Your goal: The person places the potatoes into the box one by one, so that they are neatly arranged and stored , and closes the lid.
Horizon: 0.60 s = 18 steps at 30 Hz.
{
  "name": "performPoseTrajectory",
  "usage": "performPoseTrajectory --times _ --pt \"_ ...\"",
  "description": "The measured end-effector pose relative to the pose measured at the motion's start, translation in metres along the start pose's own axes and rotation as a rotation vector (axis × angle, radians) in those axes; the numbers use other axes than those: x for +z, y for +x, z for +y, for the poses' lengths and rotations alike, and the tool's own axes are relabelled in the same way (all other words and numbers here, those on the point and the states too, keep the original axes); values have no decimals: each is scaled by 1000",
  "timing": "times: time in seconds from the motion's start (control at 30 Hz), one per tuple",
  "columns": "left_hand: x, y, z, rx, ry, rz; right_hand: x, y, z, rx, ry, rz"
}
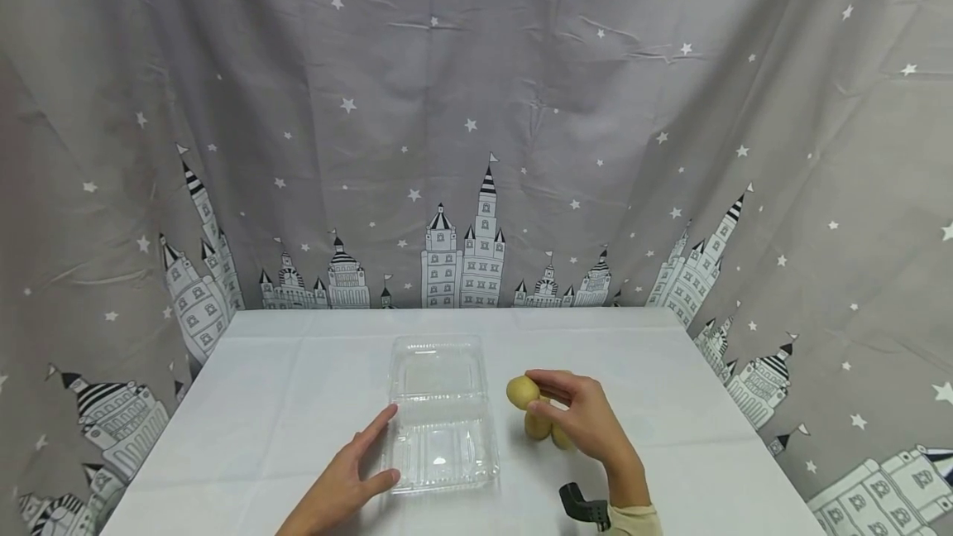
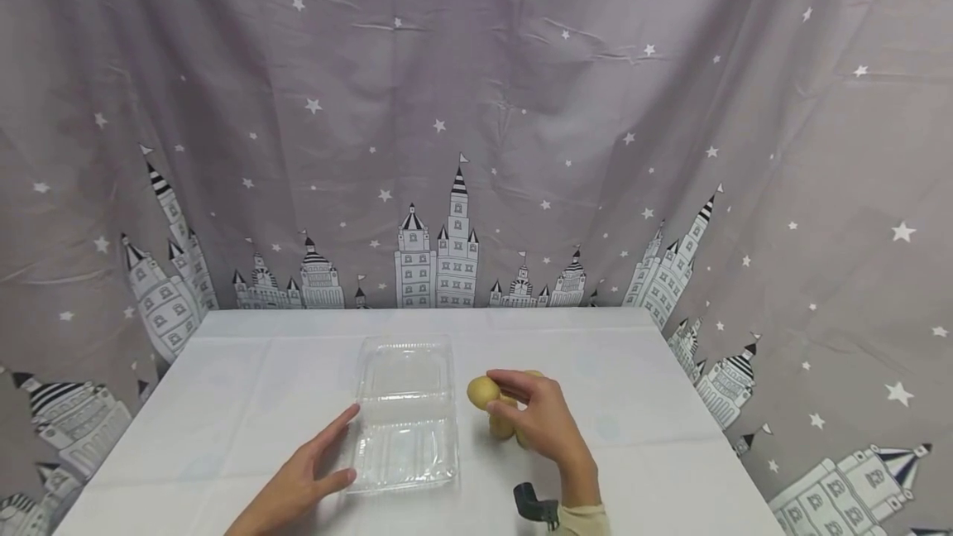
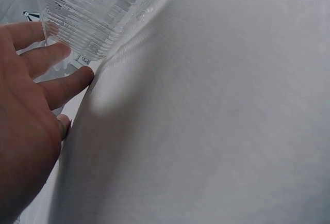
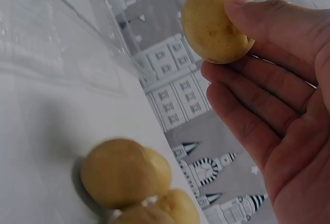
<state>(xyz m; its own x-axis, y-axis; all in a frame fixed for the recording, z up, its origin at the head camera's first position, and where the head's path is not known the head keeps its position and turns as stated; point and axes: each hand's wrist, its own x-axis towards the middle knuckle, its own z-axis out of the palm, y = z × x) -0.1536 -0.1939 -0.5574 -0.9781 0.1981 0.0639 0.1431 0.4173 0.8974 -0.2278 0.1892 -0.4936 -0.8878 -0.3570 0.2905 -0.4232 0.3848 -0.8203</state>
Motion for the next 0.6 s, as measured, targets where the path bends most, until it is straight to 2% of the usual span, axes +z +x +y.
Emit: performPoseTrajectory --times 0.13,0.33,0.6 --pt "0 0 0 -14 1 -10 12 7 -5 8 23 -33" --pt "0 0 -1 0 -5 -13 31 11 -11 11 48 -98" --pt "-1 -1 -2 -1 -17 -17 56 15 -13 -39 97 -159"
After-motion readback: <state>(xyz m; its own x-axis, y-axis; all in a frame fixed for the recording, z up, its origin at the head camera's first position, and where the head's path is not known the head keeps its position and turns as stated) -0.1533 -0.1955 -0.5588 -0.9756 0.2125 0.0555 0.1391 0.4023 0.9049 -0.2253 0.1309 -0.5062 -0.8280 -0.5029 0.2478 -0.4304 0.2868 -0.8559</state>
